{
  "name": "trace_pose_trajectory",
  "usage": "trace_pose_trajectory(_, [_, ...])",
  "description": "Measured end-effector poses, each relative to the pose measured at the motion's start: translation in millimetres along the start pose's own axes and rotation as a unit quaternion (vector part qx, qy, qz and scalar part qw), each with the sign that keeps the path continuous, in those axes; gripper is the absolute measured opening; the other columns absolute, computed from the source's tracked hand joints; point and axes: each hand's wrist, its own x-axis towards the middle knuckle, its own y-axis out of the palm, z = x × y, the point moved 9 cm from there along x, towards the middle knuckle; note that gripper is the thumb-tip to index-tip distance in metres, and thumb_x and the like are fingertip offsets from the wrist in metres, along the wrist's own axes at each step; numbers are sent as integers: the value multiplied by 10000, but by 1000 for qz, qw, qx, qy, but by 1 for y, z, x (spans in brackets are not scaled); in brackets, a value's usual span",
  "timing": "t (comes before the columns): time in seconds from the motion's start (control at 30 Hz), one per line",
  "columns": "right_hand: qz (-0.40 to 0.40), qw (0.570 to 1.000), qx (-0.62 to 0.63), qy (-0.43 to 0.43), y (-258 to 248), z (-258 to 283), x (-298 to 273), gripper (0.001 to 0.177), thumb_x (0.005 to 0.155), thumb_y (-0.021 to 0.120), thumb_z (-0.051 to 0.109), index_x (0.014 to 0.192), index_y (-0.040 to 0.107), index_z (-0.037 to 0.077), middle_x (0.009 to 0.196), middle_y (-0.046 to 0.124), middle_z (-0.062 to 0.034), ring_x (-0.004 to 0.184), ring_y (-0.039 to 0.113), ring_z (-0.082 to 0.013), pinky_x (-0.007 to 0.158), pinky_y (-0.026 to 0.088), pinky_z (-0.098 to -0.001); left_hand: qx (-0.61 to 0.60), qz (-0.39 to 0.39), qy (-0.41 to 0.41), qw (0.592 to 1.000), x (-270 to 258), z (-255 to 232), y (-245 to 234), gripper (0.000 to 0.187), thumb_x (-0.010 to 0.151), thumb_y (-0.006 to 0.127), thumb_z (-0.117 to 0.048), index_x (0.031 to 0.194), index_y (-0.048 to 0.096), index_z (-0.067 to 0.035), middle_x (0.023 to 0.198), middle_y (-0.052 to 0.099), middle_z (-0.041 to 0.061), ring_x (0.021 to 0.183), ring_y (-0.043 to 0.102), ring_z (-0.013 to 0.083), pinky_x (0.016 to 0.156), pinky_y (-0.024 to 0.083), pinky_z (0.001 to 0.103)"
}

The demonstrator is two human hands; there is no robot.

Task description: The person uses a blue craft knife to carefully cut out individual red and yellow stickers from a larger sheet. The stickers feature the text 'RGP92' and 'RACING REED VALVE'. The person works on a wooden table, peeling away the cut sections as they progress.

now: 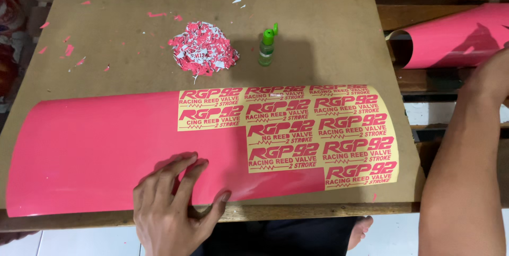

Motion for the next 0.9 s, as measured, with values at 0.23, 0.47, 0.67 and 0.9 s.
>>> trace_pose_trajectory(0.23, [57, 995, -83, -24, -8, -23, 62, 491, 532, 556, 577, 927, 699, 325, 988, 734, 66, 958, 749, -121, 718, 696, -296, 7, 3, 9, 1000, -1, 0, 0, 406, 768, 644, -468, 1044, 638, -171, 1120, 630, 0, 991, 599, 192, 879, 421, 370])
trace_pose_trajectory(0.47, [-5, 998, -57, -18, -5, 5, -10, 97, 693, 523, 346, 711, 587, 276, 790, 705, 88, 763, 706, -84, 654, 605, -275, 10, -3, 10, 1000, -3, 0, 2, 396, 772, 651, -465, 1034, 653, -169, 1118, 634, 3, 1034, 604, 195, 869, 422, 366])
trace_pose_trajectory(0.67, [13, 999, -44, -28, 3, 12, -27, 91, 672, 549, 320, 737, 573, 260, 796, 674, 76, 766, 696, -98, 675, 629, -274, 10, -1, 4, 1000, -2, 0, 1, 389, 770, 654, -457, 1032, 650, -170, 1120, 632, -1, 1039, 600, 188, 875, 416, 363])
trace_pose_trajectory(0.9, [101, 983, -137, -63, 28, 18, -43, 388, 720, 398, 381, 811, 764, 293, 775, 745, 135, 736, 721, -12, 737, 605, -202, 14, 9, 1, 1000, -4, 2, 4, 410, 765, 649, -475, 1045, 640, -175, 1124, 631, -2, 1030, 598, 209, 888, 417, 375])
